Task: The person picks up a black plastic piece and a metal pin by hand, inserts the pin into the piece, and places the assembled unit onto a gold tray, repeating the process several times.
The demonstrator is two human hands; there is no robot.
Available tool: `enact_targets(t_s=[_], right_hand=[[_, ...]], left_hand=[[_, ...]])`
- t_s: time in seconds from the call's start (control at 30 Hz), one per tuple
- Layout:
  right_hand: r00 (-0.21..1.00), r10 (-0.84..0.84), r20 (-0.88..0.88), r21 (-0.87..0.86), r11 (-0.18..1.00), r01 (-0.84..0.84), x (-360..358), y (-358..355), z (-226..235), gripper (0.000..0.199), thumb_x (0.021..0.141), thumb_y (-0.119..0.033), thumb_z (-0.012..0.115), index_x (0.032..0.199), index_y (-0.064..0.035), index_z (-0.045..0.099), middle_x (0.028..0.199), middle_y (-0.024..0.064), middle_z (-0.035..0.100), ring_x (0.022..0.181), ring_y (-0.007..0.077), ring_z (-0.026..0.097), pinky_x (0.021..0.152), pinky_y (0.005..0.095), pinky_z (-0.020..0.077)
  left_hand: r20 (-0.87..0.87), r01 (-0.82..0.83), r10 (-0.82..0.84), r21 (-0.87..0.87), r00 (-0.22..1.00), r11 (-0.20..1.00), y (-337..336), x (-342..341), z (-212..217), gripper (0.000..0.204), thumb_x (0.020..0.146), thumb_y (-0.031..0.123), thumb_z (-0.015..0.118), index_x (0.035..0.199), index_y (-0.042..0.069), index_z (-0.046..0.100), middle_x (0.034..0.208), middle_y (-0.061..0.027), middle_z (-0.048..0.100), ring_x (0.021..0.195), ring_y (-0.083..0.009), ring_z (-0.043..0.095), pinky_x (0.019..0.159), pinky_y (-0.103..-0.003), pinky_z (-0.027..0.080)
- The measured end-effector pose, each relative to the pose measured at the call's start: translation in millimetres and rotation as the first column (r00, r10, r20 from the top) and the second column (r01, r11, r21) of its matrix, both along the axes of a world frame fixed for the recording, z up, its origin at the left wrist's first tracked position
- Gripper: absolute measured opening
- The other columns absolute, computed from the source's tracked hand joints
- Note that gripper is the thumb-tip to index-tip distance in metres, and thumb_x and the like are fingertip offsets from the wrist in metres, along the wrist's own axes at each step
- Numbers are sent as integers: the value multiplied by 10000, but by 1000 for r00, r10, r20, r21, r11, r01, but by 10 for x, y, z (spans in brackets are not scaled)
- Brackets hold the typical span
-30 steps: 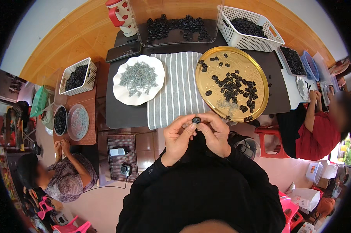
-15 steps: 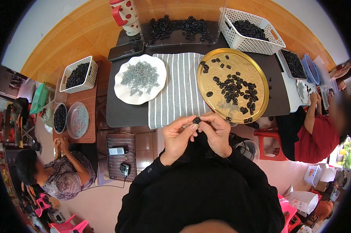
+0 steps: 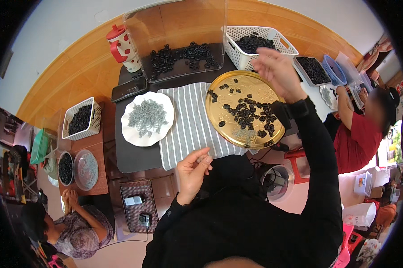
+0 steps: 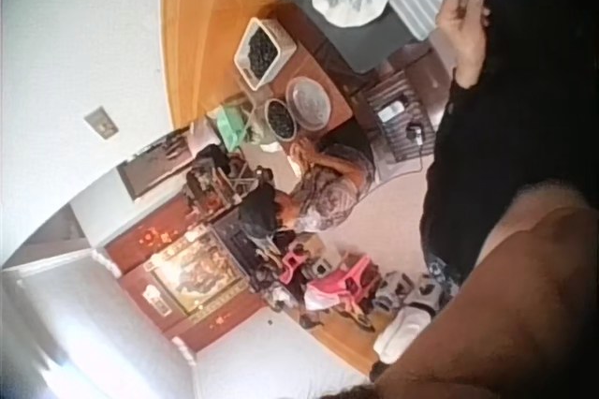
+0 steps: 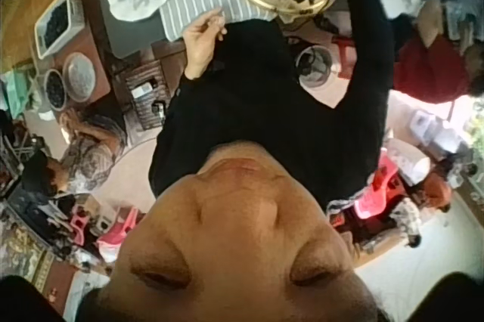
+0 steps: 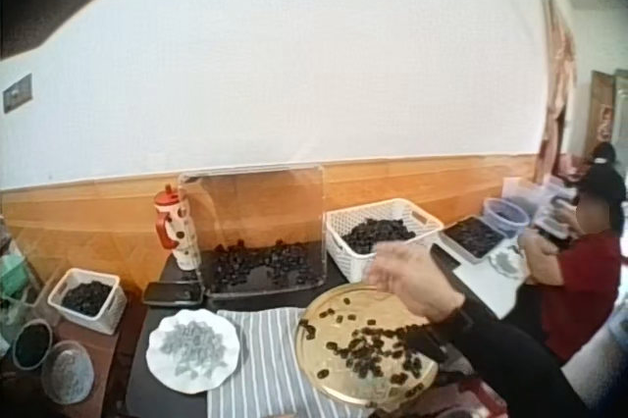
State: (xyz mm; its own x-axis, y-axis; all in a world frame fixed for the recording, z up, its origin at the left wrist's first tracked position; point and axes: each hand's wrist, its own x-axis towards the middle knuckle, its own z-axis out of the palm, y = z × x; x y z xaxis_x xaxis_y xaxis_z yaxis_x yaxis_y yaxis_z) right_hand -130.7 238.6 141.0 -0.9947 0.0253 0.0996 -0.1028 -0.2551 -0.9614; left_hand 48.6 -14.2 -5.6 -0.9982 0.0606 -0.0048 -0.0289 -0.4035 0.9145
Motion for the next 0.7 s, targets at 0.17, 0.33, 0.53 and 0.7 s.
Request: enact_targets(t_s=[0.17,0.33,0.53,0.7], right_hand=[[967,254,25,817,552,-166,112,53,-871,145,827,-92,618,920,10,661,813,100,656,730,171,614,638,278,475],[910,376,-176,968,236,90,157,-300,-1124,128,778,-116,633,824,1,654,824,217,596,774,355,611,696,428,490],[907,396,-140,990,62,126,97,-361,-1176,155,745,-103,675,841,9,629,829,206,586,803,400,604,707,446,492],[896,426,-129,987,144,74,186,-323,-1119,142,761,-61,643,805,8,527,860,181,560,758,359,593,672,448,457]], left_hand=[[26,3,-2,-35,1000,999,-20,-12,-72,246,874,9,642,1120,13,655,837,-32,629,649,-67,562,520,-177,428],[20,38,-36,-76,999,996,-62,-10,-68,232,874,3,636,1104,20,664,835,-28,618,646,-66,558,520,-177,424],[33,33,-30,-80,999,996,-42,-22,-76,231,872,4,635,1101,15,665,835,-25,613,643,-65,555,516,-176,416],[24,60,-58,-96,998,994,-2,-22,-8,229,874,18,640,1101,20,666,830,-22,605,660,-65,558,526,-177,415]])
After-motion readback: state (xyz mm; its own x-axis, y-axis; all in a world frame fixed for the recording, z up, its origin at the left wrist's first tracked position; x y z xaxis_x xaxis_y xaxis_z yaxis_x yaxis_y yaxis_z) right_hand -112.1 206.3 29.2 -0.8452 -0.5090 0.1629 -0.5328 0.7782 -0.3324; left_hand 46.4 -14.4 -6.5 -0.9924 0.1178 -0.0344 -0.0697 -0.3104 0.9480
